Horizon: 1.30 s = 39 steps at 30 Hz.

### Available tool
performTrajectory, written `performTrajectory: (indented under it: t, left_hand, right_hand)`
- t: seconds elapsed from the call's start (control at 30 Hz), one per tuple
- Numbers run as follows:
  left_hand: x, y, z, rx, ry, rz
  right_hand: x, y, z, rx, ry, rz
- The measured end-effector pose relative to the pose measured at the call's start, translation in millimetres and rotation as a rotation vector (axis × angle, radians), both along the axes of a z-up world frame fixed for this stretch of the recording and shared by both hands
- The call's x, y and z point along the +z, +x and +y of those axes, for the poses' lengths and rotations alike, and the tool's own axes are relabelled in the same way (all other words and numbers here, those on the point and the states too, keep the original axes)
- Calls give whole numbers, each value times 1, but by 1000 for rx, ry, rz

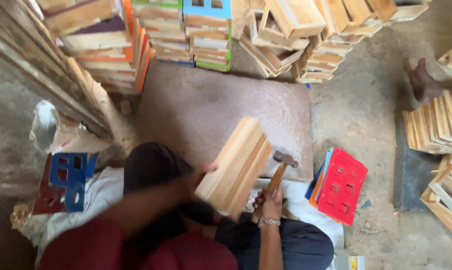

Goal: The person sits on the floor and assembles small wooden frames by placing colored plastic templates over them and hammering nails into the wood. The person handles green, blue, and red templates, repeatedly picking up nails and using a hammer to secure them into the frames.

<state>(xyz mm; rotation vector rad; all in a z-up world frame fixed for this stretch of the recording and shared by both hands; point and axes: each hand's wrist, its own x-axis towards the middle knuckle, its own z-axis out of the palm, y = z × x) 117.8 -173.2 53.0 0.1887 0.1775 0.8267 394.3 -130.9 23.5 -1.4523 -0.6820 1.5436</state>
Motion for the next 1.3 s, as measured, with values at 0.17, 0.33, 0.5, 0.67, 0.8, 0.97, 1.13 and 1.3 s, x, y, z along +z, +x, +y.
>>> performTrajectory:
  t: [0.17,0.33,0.5,0.67,0.8,0.97,1.13,1.3]
  left_hand:
    - [5,56,-51,-34,-123,-569]
    - [46,92,-65,4,-76,-821]
    - [66,88,-77,53,-22,-815]
    - [65,66,-69,36,53,-649]
    - [28,48,-25,107,-255,-534]
    - [-8,-14,49,236,22,455]
    - [40,-54,91,434,551,1307]
    - [70,-65,107,73,718,2222]
  right_hand:
    - [-27,17,10,162,269,-378]
    - [-33,29,10,115,139,-233]
    - [-8,20,-6,78,1,-156]
    - [21,-6,20,40,4,-84]
    - [15,0,0,48,-56,-39]
    - [7,3,1,54,-8,97]
    - [21,1,-4,26,-56,89]
    - [25,-3,-5,22,-31,145]
